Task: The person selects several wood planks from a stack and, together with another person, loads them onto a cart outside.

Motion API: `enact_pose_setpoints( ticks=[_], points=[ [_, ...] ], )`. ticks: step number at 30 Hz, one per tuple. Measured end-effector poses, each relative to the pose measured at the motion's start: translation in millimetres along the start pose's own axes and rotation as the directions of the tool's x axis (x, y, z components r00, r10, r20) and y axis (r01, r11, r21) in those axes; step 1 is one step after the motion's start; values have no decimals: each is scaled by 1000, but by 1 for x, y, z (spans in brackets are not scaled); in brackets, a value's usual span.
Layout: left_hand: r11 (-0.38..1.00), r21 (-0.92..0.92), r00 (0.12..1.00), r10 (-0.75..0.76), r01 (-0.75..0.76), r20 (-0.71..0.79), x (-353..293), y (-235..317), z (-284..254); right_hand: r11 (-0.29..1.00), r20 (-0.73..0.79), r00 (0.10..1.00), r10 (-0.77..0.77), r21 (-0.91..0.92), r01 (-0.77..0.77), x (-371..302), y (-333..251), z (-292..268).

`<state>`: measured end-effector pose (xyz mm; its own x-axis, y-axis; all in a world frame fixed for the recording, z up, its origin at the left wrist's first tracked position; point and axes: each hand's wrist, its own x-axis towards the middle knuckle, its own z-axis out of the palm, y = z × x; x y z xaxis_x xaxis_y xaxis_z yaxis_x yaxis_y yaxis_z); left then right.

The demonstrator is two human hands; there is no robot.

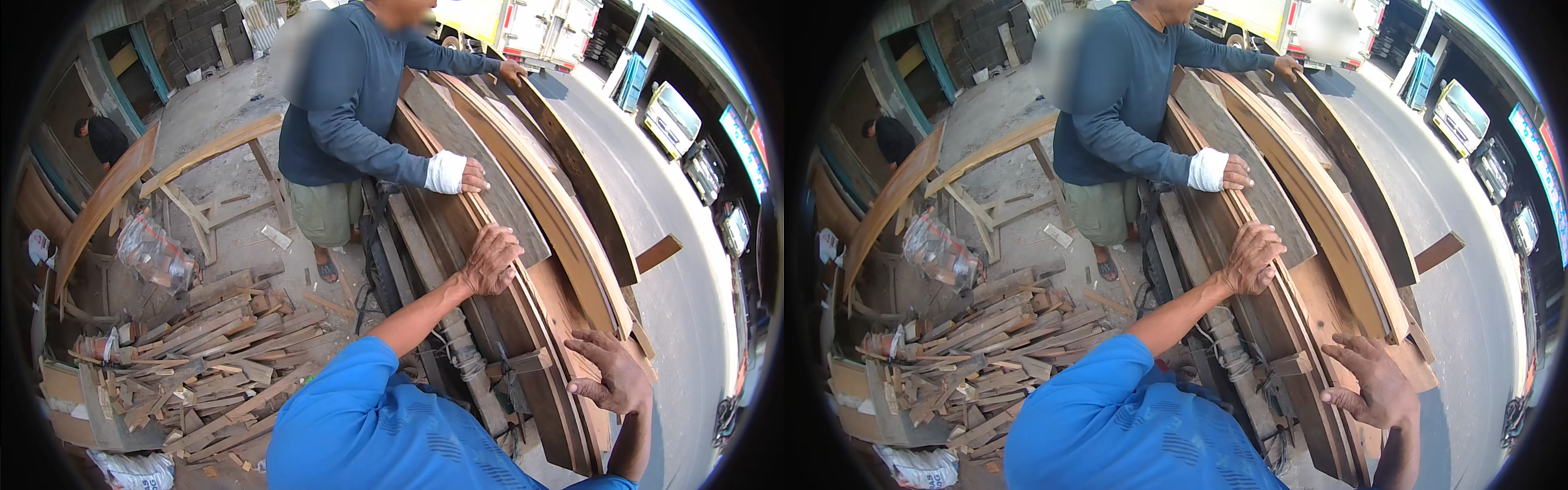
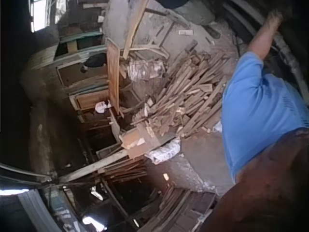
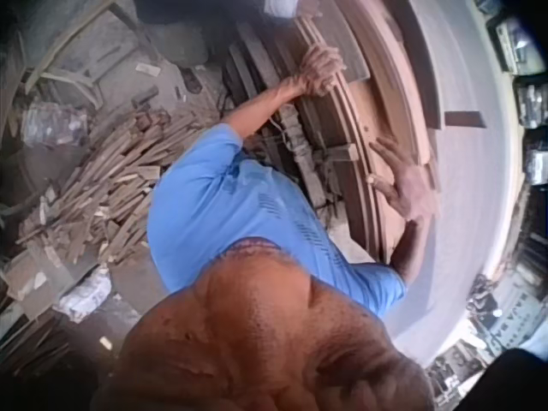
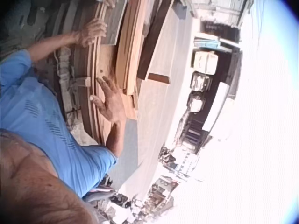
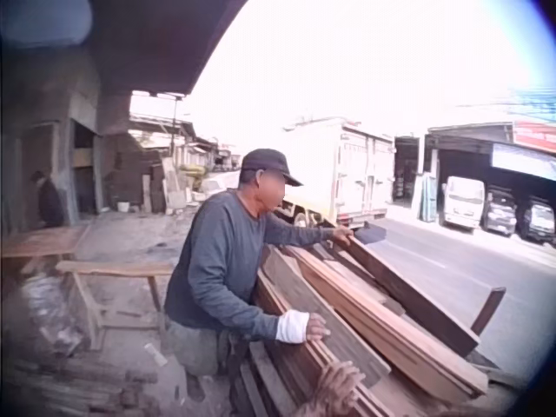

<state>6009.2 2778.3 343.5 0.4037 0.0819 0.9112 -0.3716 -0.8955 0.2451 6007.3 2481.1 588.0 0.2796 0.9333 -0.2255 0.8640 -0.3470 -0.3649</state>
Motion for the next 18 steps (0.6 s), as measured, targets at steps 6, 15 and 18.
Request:
enact_pose_setpoints(
  ticks=[6,15,18],
  points=[
    [985,158,995,-83,73,54,-9,8,-22,985,-30,986,163,-43,-164,-52,5,28],
    [361,443,115,-864,821,491,-271,91,-75,881,-405,807,429,-9,-473,-146,25,120],
    [398,703,-478,-531,589,700,-378,164,-115,905,-466,789,400,67,-419,-135,20,122]
  ],
)
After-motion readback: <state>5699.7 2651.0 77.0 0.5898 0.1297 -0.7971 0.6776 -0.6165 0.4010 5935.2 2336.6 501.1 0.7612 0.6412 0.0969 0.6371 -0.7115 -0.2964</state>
